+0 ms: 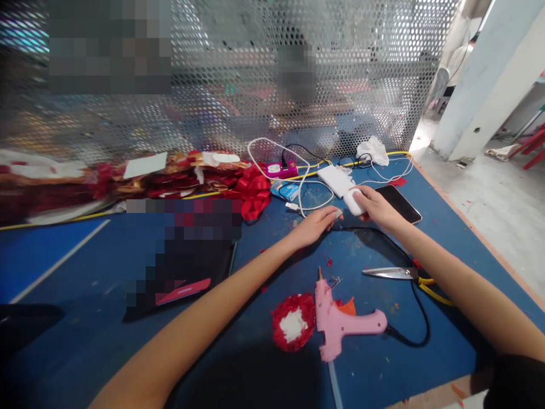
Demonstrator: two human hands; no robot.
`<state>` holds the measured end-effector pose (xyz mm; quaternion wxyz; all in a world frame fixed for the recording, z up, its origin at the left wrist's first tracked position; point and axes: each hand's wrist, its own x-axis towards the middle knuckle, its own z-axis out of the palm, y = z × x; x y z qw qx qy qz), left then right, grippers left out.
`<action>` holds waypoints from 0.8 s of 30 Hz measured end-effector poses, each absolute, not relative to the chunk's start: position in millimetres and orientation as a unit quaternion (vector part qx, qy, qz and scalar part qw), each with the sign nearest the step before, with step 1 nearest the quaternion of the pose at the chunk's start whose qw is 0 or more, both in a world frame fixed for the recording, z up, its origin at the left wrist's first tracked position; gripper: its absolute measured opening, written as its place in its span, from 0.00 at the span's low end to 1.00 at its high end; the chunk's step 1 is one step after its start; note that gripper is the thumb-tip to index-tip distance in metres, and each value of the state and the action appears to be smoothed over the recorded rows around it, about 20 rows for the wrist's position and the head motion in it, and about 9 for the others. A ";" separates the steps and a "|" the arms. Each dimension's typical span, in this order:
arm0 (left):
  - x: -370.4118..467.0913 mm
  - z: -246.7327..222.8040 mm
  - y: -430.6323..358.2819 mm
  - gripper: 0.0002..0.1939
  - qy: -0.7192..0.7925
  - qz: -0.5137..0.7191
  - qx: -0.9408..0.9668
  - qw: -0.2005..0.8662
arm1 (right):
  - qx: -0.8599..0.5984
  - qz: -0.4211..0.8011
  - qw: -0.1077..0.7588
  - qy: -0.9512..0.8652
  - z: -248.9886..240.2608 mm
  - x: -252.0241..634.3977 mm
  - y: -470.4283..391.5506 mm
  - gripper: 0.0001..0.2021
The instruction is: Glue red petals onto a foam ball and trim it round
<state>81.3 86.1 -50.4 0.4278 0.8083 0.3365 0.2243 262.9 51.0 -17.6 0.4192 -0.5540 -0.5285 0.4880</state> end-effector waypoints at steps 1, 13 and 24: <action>80.0 -50.2 86.3 0.15 0.333 0.223 0.807 0.435 | -0.554 0.500 0.417 -0.519 -20.0 261.6 51.2 0.11; 76.6 -45.5 84.1 0.17 0.347 0.221 0.787 0.459 | -0.563 0.493 0.404 -0.526 -29.3 251.1 50.1 0.11; 82.1 -43.0 86.8 0.15 0.368 0.219 0.786 0.446 | -0.607 0.258 0.344 -0.668 -36.8 248.9 51.3 0.13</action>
